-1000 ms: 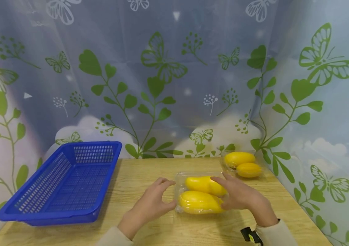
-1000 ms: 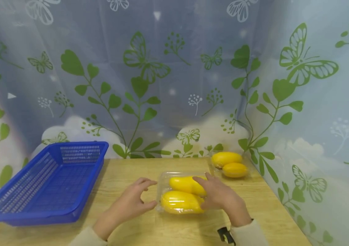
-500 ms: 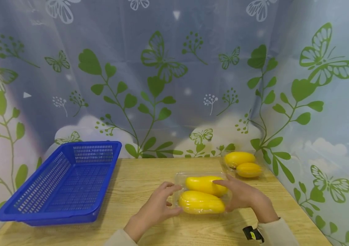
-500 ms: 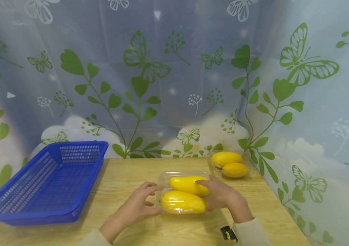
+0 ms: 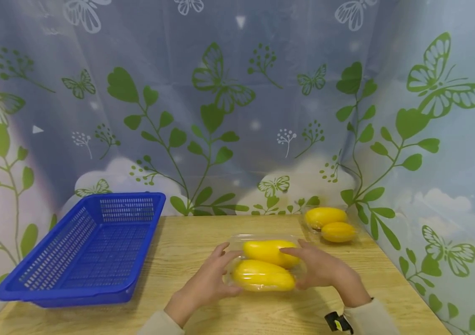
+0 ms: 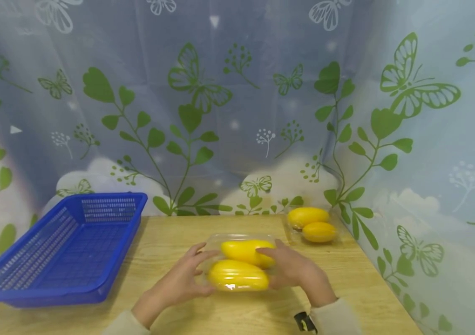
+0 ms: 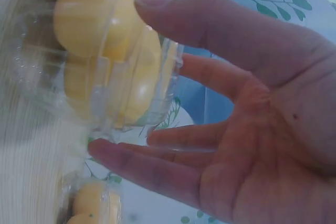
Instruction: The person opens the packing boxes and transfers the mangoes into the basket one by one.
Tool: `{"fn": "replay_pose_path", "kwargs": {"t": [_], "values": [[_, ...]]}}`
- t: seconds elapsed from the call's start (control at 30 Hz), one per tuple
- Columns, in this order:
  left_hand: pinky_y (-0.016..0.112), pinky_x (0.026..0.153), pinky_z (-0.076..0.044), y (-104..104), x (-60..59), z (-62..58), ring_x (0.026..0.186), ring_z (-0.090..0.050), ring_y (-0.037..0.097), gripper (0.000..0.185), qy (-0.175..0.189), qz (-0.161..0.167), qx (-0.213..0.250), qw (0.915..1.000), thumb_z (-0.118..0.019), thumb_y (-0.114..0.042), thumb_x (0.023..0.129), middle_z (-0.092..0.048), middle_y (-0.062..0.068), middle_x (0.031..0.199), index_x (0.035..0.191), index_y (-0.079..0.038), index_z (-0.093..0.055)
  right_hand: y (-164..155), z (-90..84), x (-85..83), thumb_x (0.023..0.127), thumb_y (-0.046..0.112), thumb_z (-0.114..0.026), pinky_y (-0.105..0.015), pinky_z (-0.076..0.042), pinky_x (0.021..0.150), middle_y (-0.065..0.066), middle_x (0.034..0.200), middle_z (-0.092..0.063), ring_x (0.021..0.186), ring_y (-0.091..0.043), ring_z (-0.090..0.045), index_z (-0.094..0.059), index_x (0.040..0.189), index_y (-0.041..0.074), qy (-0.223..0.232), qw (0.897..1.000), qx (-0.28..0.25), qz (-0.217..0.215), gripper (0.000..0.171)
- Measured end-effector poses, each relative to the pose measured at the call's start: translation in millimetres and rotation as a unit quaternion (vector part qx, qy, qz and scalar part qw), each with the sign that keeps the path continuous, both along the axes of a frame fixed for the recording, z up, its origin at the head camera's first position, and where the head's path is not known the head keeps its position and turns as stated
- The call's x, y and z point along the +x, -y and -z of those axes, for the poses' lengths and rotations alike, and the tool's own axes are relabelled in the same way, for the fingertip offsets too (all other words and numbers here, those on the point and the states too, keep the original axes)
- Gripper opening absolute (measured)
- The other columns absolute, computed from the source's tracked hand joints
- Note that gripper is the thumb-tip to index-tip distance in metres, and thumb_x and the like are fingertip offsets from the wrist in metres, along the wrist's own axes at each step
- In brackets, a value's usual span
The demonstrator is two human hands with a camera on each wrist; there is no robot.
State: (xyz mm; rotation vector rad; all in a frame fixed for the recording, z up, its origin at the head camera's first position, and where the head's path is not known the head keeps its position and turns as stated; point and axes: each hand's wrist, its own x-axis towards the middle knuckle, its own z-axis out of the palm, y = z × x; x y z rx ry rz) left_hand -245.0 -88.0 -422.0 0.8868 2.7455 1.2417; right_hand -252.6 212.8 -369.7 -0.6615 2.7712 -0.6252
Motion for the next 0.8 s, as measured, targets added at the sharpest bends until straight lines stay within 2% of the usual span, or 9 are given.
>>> {"fn": "replay_pose_path", "kwargs": {"t": [0.17,0.3,0.43,0.47,0.57,0.67,0.7,0.8], "values": [[0.047,0.092,-0.062,1,0.3,0.1,0.140,-0.044,0.055,0.073,-0.007,-0.005,-0.004,1.0000,-0.088,-0.016,0.082,-0.028,0.033,0.162,0.145,-0.004,-0.055,8,2.7,2.8,0.078,0.008,-0.087,-0.070,-0.044,0.107,-0.040,0.163,-0.019,0.144,-0.061,-0.034,-0.051,0.151,0.010,-0.002,1.000,-0.013,-0.004,0.081],[0.055,0.096,-0.059,1,-0.3,0.5,0.141,-0.043,0.056,0.071,-0.024,-0.022,-0.024,0.9992,-0.088,-0.019,0.081,-0.034,0.032,0.160,0.143,-0.004,-0.057,16,4.0,5.2,0.080,0.006,-0.085,-0.066,-0.047,0.105,-0.039,0.164,-0.018,0.141,-0.057,-0.043,-0.050,0.152,0.008,-0.004,1.000,-0.003,0.003,0.080],[0.064,0.101,-0.053,-1,-0.7,1.7,0.143,-0.041,0.055,0.069,-0.039,-0.033,-0.032,0.9982,-0.089,-0.019,0.079,-0.041,0.029,0.157,0.140,-0.004,-0.059,24,4.9,7.3,0.081,0.002,-0.081,-0.055,-0.055,0.092,-0.041,0.164,-0.015,0.117,-0.045,-0.065,-0.047,0.153,0.006,-0.008,1.000,0.018,0.009,0.080],[0.064,0.102,-0.052,-1,-0.5,1.8,0.144,-0.041,0.054,0.069,-0.043,-0.034,-0.032,0.9980,-0.089,-0.019,0.079,-0.043,0.028,0.157,0.140,-0.004,-0.060,25,5.3,7.9,0.082,0.002,-0.081,-0.052,-0.056,0.088,-0.042,0.163,-0.015,0.107,-0.040,-0.068,-0.046,0.154,0.005,-0.009,1.000,0.022,0.011,0.080],[0.064,0.101,-0.053,-1,0.8,1.4,0.143,-0.042,0.054,0.069,-0.051,-0.036,-0.033,0.9975,-0.090,-0.019,0.078,-0.045,0.027,0.155,0.139,-0.004,-0.060,29,6.9,9.4,0.082,0.003,-0.081,-0.051,-0.057,0.089,-0.044,0.161,-0.017,0.100,-0.035,-0.070,-0.046,0.153,0.004,-0.021,0.999,0.034,0.009,0.079],[0.065,0.101,-0.052,-1,1.6,1.0,0.144,-0.042,0.055,0.069,-0.057,-0.036,-0.035,0.9971,-0.091,-0.019,0.077,-0.047,0.028,0.154,0.138,-0.004,-0.061,32,8.0,11.0,0.084,0.007,-0.083,-0.056,-0.055,0.098,-0.045,0.161,-0.017,0.115,-0.044,-0.067,-0.045,0.154,0.004,-0.024,0.999,0.042,0.011,0.080],[0.065,0.101,-0.052,-1,1.5,1.1,0.144,-0.042,0.055,0.069,-0.058,-0.036,-0.035,0.9971,-0.091,-0.019,0.077,-0.046,0.028,0.154,0.138,-0.004,-0.061,33,8.1,11.5,0.084,0.009,-0.084,-0.058,-0.052,0.102,-0.045,0.161,-0.017,0.124,-0.047,-0.062,-0.045,0.154,0.004,-0.026,0.999,0.045,0.011,0.080],[0.067,0.103,-0.050,-1,0.1,1.5,0.144,-0.042,0.055,0.068,-0.060,-0.038,-0.038,0.9968,-0.091,-0.020,0.078,-0.045,0.029,0.155,0.138,-0.005,-0.062,34,8.3,12.3,0.085,0.011,-0.084,-0.063,-0.048,0.106,-0.044,0.162,-0.016,0.132,-0.054,-0.053,-0.043,0.155,0.005,-0.025,0.998,0.054,0.015,0.081]]}}
